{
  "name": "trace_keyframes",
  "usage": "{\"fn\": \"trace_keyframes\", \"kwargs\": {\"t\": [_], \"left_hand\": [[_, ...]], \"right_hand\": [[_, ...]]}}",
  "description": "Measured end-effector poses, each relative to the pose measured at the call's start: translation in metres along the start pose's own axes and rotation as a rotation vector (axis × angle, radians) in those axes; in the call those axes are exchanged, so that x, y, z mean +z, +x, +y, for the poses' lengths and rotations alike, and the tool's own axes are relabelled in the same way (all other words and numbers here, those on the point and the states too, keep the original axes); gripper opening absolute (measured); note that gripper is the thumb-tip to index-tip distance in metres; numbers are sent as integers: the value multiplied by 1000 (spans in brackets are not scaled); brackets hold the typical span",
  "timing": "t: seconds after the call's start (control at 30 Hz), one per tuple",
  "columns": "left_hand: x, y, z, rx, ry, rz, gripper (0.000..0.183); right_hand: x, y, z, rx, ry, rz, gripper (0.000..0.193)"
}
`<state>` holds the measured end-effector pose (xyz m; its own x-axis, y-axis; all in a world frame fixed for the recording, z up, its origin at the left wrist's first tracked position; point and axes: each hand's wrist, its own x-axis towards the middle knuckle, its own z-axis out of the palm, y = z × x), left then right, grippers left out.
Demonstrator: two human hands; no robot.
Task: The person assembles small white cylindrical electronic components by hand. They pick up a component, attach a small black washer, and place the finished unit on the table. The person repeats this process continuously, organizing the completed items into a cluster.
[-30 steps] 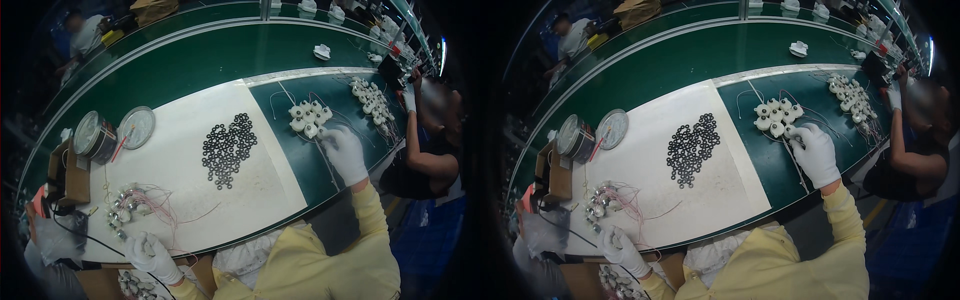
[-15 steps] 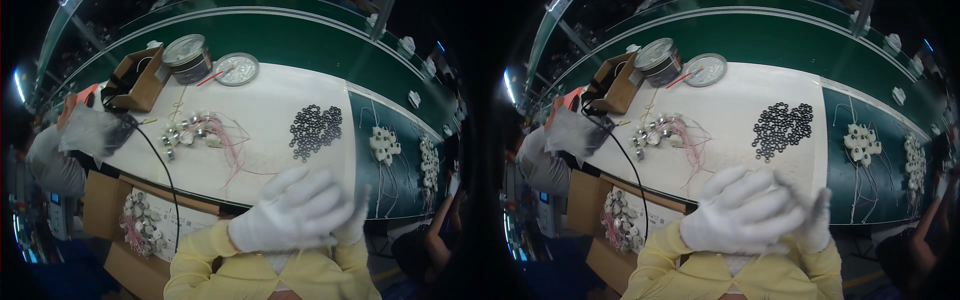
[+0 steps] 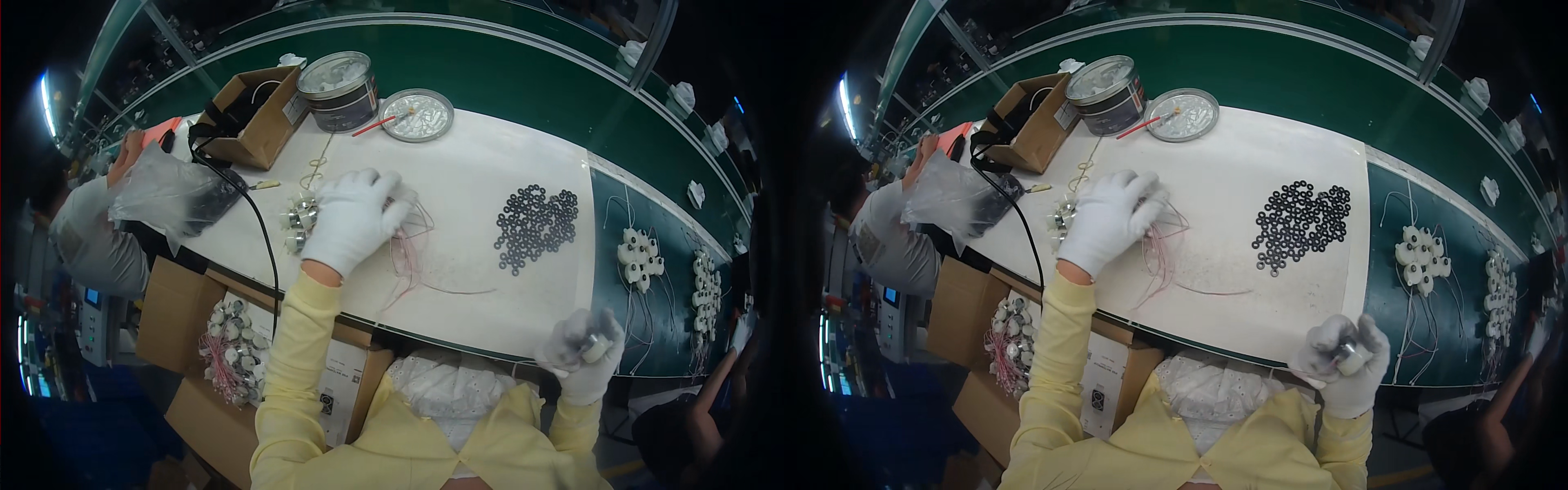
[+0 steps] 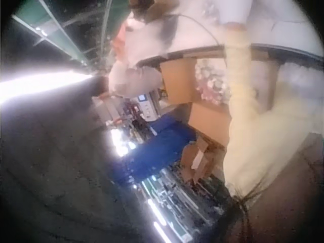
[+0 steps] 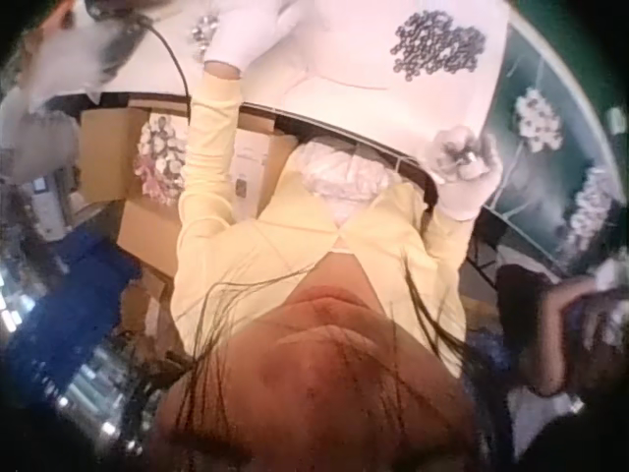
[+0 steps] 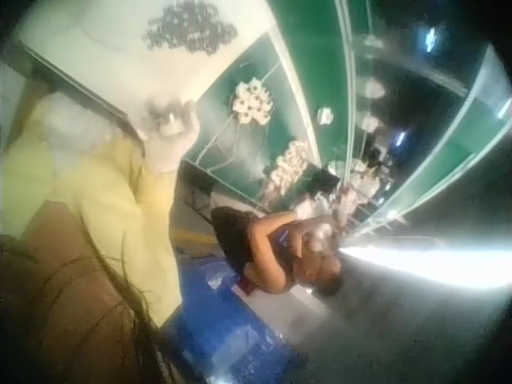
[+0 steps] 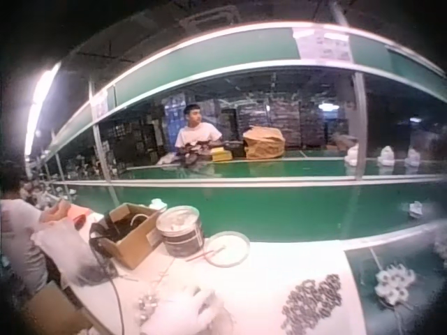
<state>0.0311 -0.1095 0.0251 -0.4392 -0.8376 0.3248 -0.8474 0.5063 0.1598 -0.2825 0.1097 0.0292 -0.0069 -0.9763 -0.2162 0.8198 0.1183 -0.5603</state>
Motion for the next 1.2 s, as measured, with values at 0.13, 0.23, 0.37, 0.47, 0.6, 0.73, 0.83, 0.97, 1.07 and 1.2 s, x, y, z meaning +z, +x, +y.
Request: {"fn": "trace_keyframes", "kwargs": {"t": [0.13, 0.23, 0.37, 0.47, 0.6, 0.73, 0.83, 0.97, 1.07, 1.2], "left_hand": [[-14, -19, 38, 74, -39, -30, 40], [-14, -31, 45, 154, -150, 144, 39], [-29, -45, 20, 21, -57, 273, 51], [-8, -51, -25, -174, 191, 309, 50], [7, -38, -65, -162, -61, 250, 48], [13, -27, -81, -207, -720, 357, 46], [5, -26, -90, -364, -617, 500, 40], [-2, -30, -102, -437, -396, 360, 33], [-17, -33, -92, -319, -43, 317, 32], [-34, -37, -75, -216, 113, 330, 32]], "right_hand": [[-20, -3, -22, -35, -65, -309, 67], [-19, 3, -27, -67, 43, -473, 71], [19, -5, -19, -179, 236, 94, 75], [-2, -7, -22, -165, 299, -3, 73], [-33, -1, -25, -106, 279, -434, 68], [-40, -2, -27, -227, 143, -375, 61], [-36, -7, -32, -293, 136, -265, 56], [-45, -10, -38, -303, 184, -206, 49], [-55, -8, -39, -313, 185, -214, 49], [-65, -2, -34, -302, 202, -199, 49]]}}
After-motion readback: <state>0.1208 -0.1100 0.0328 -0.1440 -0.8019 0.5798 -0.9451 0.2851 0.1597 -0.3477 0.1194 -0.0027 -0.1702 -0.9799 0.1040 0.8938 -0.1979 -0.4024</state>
